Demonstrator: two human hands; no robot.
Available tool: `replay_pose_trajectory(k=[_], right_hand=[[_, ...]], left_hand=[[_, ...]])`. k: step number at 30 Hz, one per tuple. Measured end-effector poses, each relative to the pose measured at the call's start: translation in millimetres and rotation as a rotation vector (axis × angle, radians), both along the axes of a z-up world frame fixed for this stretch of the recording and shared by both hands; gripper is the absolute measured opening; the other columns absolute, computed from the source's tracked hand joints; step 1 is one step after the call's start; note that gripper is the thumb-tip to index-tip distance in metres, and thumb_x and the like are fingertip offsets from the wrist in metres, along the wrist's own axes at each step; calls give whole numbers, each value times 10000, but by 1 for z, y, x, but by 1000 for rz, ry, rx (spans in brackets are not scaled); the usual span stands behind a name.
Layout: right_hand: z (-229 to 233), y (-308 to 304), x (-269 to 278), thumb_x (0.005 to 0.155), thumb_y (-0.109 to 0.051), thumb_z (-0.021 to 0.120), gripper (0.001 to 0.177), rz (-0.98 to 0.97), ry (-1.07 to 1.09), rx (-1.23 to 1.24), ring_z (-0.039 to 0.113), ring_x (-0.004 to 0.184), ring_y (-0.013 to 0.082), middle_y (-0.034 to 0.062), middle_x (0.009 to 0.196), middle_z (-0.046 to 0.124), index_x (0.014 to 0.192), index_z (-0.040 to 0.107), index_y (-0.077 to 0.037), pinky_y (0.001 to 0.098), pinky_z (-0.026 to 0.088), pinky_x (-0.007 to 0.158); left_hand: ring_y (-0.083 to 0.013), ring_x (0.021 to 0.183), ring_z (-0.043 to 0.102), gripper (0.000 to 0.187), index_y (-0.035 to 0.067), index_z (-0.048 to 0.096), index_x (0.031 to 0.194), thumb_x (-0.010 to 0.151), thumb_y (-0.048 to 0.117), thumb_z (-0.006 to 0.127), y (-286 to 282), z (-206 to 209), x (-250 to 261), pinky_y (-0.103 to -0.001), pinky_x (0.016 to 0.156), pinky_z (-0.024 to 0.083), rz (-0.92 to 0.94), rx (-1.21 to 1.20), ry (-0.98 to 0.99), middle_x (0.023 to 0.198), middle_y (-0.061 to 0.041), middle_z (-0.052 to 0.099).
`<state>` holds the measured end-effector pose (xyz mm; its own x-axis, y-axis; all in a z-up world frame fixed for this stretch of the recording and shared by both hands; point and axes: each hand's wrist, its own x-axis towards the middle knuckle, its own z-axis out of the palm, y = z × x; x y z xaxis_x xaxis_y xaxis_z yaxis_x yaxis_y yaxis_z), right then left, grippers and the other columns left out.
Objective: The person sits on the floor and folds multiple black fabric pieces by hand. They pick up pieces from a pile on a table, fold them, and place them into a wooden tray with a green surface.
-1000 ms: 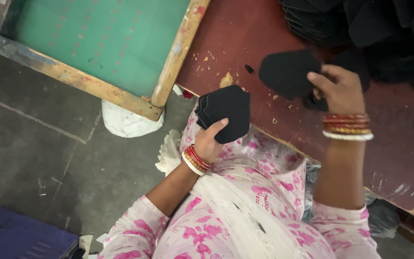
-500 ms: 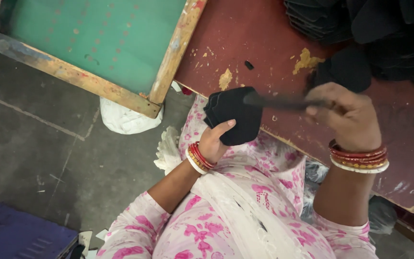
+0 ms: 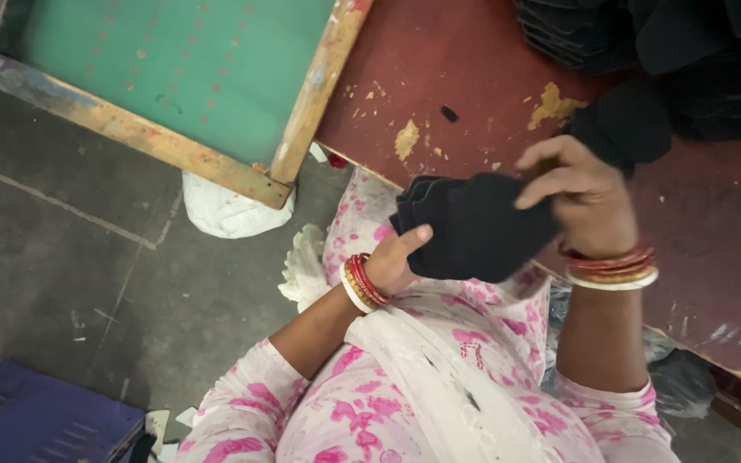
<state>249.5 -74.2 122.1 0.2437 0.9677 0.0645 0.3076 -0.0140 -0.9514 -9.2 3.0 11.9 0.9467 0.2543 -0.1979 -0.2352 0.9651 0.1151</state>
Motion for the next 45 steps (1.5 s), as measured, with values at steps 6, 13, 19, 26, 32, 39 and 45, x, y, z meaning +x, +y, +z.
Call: replay_pose_trajectory(k=[6, 13, 19, 26, 32, 39, 45], right_hand=[[-7, 16, -23, 796, 89, 619, 368, 77, -413, -83, 682, 1070, 272, 89, 1148, 679, 1043, 783, -129, 362, 539, 920], [-80, -41, 103, 973, -159, 796, 356, -514, -769, -72, 666, 1227, 351, 123, 1325, 699, 1314, 709, -103, 444, 521, 1096], [-78, -46, 75, 827, -312, 877, 582, -370, -785, -284, 570, 1284, 408, 214, 1394, 621, 1354, 712, -129, 483, 450, 1100], [-71, -41, 47, 717, -170, 918, 422, -426, -739, -233, 557, 1302, 386, 190, 1475, 564, 1118, 786, -160, 466, 468, 1094], [-65, -41, 42, 703, -121, 938, 331, -462, -663, -251, 578, 1241, 350, 165, 1374, 589, 979, 755, -116, 444, 503, 1042], [-35, -40, 13, 720, -114, 922, 293, -502, -598, -200, 653, 1057, 282, 139, 1215, 612, 984, 794, -121, 378, 549, 856], [-15, -45, -10, 921, 4, 782, 209, -476, -404, -143, 656, 888, 143, 80, 1086, 655, 1101, 802, -101, 241, 505, 763]], left_hand=[[-295, 1254, 613, 518, -24, 506, 1465, 968, 57, 629, -10, -5, 10, -447, 1089, 512, 19, 267, 305, 1389, -171, 614], [-276, 1259, 641, 455, -22, 539, 1423, 980, 66, 601, 1, -1, 2, -421, 1081, 526, 200, 359, 334, 1368, -145, 649], [-289, 1238, 637, 466, -28, 537, 1426, 972, 51, 605, -4, -2, 14, -425, 1075, 522, 257, 219, 374, 1360, -161, 636], [-287, 1264, 627, 492, -35, 507, 1454, 986, 74, 611, 1, 10, 16, -425, 1094, 508, 235, 248, 326, 1381, -162, 631], [-291, 1265, 623, 498, -38, 497, 1465, 992, 66, 614, -1, 6, 17, -431, 1092, 505, 239, 231, 317, 1388, -165, 623], [-286, 1270, 623, 502, -27, 499, 1461, 983, 61, 623, 1, 3, 20, -431, 1097, 505, 249, 206, 305, 1388, -157, 625], [-289, 1237, 643, 488, -49, 533, 1436, 976, 82, 633, -1, 0, 23, -429, 1076, 519, 229, 227, 352, 1364, -164, 648]])
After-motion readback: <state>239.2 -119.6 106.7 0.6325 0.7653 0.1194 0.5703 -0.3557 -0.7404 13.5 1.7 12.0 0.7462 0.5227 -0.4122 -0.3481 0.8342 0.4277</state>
